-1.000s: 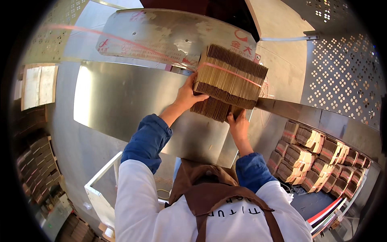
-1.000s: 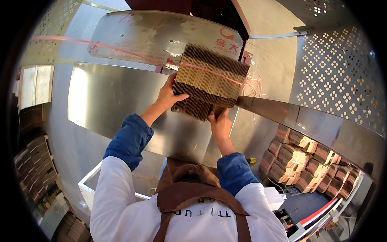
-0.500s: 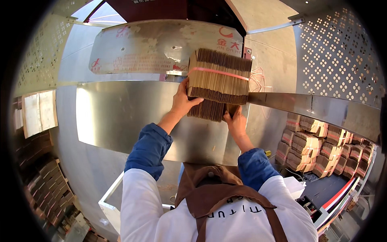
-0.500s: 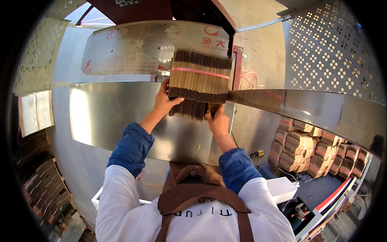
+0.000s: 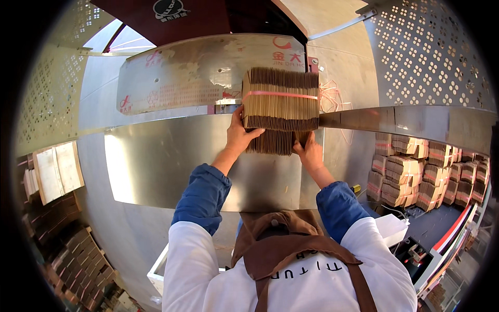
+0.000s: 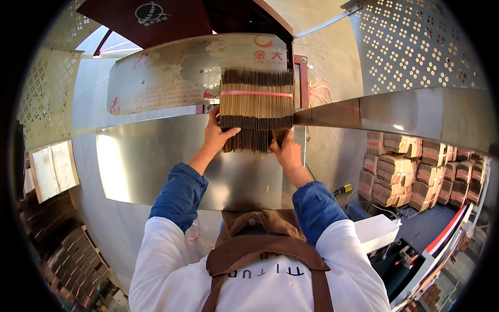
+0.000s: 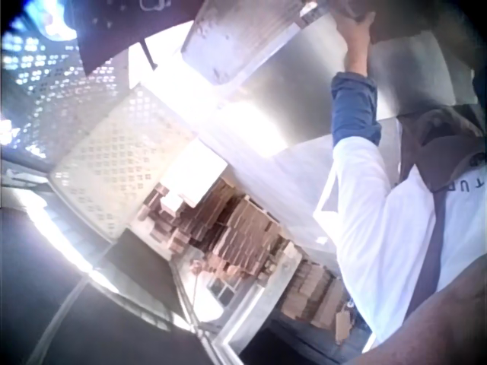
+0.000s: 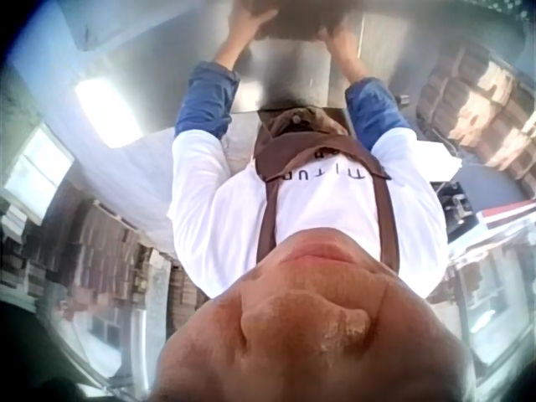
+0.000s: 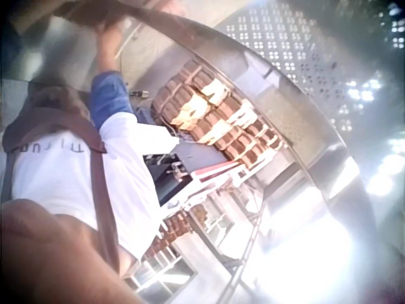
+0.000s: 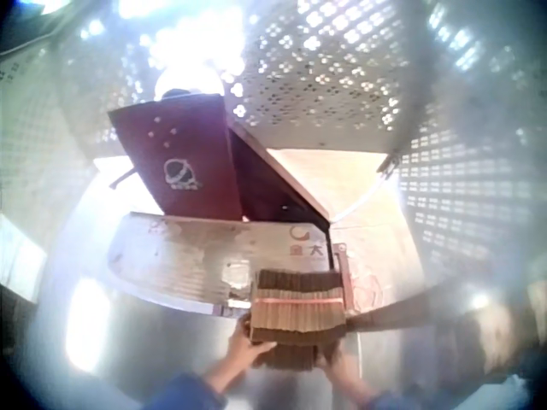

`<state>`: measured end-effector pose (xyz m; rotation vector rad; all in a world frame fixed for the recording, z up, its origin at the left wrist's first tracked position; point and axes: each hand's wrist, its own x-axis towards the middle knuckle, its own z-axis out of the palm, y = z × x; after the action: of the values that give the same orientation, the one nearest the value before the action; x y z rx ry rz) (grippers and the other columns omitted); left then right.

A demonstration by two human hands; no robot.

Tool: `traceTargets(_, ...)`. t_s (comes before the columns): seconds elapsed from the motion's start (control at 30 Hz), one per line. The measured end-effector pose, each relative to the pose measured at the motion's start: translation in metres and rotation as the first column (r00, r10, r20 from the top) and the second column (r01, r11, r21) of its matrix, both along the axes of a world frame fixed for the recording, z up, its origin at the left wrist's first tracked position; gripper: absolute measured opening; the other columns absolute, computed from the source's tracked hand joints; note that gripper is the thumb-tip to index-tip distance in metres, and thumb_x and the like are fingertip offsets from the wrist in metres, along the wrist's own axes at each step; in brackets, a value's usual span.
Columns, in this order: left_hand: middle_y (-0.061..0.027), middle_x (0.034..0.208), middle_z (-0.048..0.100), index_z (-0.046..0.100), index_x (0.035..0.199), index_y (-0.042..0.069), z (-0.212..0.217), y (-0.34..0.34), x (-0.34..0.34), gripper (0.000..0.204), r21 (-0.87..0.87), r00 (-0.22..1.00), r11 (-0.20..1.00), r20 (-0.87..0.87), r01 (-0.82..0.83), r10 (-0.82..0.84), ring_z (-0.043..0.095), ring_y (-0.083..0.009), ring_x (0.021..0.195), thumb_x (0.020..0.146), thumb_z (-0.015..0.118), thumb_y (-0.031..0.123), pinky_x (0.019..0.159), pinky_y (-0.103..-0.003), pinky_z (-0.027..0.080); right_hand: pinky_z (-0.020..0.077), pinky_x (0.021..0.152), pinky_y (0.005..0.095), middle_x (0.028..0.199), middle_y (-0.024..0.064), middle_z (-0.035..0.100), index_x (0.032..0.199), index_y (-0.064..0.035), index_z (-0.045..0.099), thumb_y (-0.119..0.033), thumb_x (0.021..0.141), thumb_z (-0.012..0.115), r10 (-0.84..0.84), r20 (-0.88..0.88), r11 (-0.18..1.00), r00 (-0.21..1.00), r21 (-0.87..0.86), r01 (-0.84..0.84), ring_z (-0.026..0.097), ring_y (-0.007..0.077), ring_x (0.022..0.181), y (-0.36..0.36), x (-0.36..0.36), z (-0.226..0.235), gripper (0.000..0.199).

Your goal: The person stacks flat corrugated cardboard pieces, places them into a strapping machine, and secures them with pink plastic straps. The person then removes the bundles and stacks them on a nearby table.

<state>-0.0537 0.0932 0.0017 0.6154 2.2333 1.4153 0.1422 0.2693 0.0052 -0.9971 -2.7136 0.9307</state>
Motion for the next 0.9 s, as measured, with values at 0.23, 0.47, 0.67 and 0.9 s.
traceTargets(0.23, -0.0178, 0.122, 0.056, 0.032, 0.136, 0.002, 0.007, -0.001, -0.002, 0.091, 0.022, 0.999, 0.999, 0.035, 0.024, -0.025, 0.059, -0.0316, 0.109, 0.066, 0.083, 0.03, 0.09, -0.038, 0.049, 0.0466, 0.061, 0.0546, 0.075, 0.0303, 0.061, 0.115, 0.0034, 0.038, -0.033, 0.081, 0.063, -0.007, -0.009, 1.0, 1.0, -0.004, 0.007, 0.058, 0.0492, 0.069, 0.007, 0.0, -0.008, 0.055)
traceTargets(0.47, -0.0185, 0.129, 0.051, 0.029, 0.137, 0.002, 0.009, -0.016, 0.032, 0.088, 0.005, 1.0, 1.0, -0.006, 0.019, -0.019, 0.055, -0.0324, 0.115, 0.071, 0.081, 0.027, 0.094, -0.039, 0.047, 0.0465, 0.063, 0.055, 0.076, 0.0301, 0.062, 0.12, 0.0042, 0.037, -0.033, 0.081, 0.064, -0.002, -0.021, 1.0, 1.0, -0.003, 0.002, 0.058, 0.0495, 0.069, -0.002, 0.022, -0.004, 0.06)
traceTargets(0.67, -0.0219, 0.139, 0.041, 0.02, 0.144, 0.002, 0.003, -0.087, 0.09, 0.095, 0.005, 0.981, 0.984, -0.072, 0.178, -0.178, 0.047, -0.038, 0.124, 0.077, 0.075, 0.039, 0.098, -0.042, 0.044, 0.05, 0.074, 0.0471, 0.094, 0.0298, 0.063, 0.132, 0.0056, 0.034, -0.041, 0.089, 0.059, 0.122, 0.054, 0.986, 0.991, -0.116, -0.115, 0.062, 0.0438, 0.088, -0.039, 0.087, 0.012, 0.068)
traceTargets(0.9, -0.0212, 0.12, 0.057, 0.052, 0.123, 0.0, 0.005, -0.127, 0.059, 0.057, -0.089, 0.982, 0.98, 0.09, 0.176, -0.168, 0.057, -0.037, 0.106, 0.094, 0.047, 0.05, 0.089, -0.04, 0.045, 0.0507, 0.075, 0.0347, 0.094, 0.0146, 0.066, 0.121, 0.0009, 0.054, -0.05, 0.1, 0.033, -0.214, -0.149, 0.708, 0.965, -0.704, 0.048, 0.065, 0.0269, 0.086, 0.005, 0.093, 0.041, 0.059)
